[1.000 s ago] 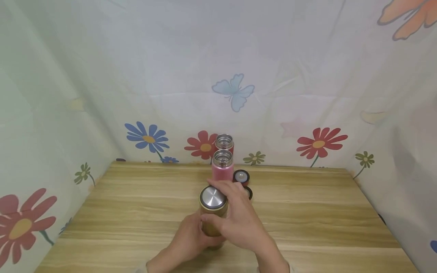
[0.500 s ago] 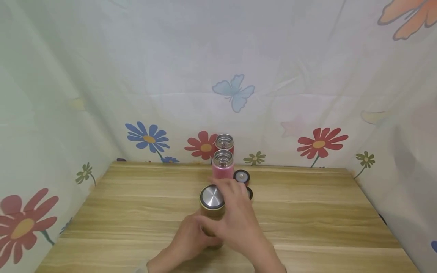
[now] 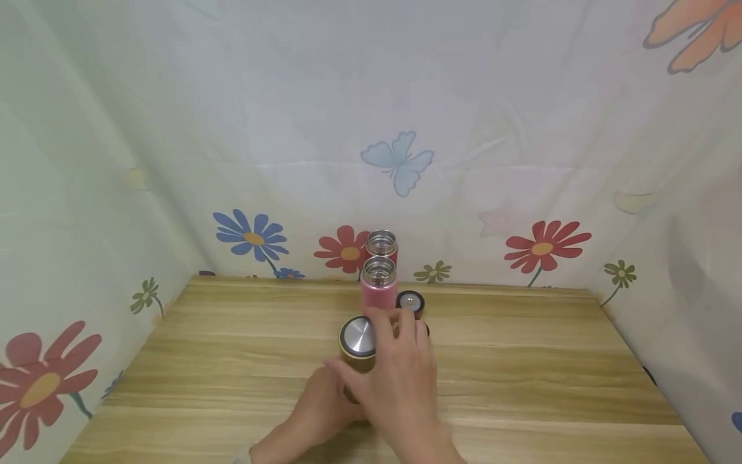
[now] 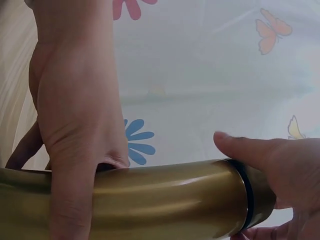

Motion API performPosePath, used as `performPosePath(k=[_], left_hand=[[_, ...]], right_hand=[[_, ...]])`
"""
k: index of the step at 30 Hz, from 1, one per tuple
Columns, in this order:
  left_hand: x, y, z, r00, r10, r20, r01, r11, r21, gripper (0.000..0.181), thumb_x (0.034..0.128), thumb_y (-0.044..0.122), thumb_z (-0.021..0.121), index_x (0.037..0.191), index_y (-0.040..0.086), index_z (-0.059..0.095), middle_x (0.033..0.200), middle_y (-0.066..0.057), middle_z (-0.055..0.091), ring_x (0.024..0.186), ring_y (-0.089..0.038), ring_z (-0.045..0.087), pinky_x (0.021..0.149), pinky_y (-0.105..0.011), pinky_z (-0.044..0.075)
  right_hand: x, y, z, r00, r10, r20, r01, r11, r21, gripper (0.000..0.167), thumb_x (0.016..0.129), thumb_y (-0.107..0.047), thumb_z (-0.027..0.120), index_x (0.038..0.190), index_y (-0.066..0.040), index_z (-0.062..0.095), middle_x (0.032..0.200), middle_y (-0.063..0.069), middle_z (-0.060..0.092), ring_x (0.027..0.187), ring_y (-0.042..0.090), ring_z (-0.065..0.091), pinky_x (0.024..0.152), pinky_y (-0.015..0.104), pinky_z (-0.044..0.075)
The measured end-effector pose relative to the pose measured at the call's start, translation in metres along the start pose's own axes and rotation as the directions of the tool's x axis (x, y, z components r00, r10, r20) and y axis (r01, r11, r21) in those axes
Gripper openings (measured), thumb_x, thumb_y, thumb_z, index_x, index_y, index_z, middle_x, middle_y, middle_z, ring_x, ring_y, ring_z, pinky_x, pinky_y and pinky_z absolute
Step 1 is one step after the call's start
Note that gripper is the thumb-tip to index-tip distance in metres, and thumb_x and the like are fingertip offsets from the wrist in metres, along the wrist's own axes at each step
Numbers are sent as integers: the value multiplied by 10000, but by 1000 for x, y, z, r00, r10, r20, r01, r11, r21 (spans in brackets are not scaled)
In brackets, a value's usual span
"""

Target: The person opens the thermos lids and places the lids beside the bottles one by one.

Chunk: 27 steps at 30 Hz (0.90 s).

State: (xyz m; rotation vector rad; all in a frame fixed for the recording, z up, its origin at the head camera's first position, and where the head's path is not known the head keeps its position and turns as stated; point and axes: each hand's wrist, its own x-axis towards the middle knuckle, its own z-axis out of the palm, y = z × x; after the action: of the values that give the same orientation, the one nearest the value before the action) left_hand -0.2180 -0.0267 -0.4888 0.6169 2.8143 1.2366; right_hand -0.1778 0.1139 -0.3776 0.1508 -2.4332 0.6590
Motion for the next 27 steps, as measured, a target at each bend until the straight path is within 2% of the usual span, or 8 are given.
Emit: performPosePath(k=[7,16,27], left_hand=[[-1,1,-2,1000,9,8,-9,999,-43,680,693,395,909,1253,149,610,1116,11,747,1007,-120,682,864,-319,542],[-1,-1,-2,1000,11,18,-11,1000,-19,719,712,430,905,1282,120,594,1131,-13,744,1017,-138,686,868,-334,548],[1,-1,-2,1000,2,28,-1,1000,-26,714,708,457,903,1275,157,591,1123,-4,744,1018,-145,690,869,-345,550]], right_hand=[[-2,-2,4,999,17,-30,-17,1000,-11,676,626,-513,978,1141,-219,653,1036,51,552,902,196,538,708,340,477],[-2,-3,5,998,23,-52,-23,1000,-2,671,613,-511,983,1130,-211,677,1034,52,566,877,194,540,691,328,457],[-1,-2,2,999,20,-31,-18,997,71,641,621,-435,999,1145,-216,702,1073,44,583,962,204,563,763,368,472]])
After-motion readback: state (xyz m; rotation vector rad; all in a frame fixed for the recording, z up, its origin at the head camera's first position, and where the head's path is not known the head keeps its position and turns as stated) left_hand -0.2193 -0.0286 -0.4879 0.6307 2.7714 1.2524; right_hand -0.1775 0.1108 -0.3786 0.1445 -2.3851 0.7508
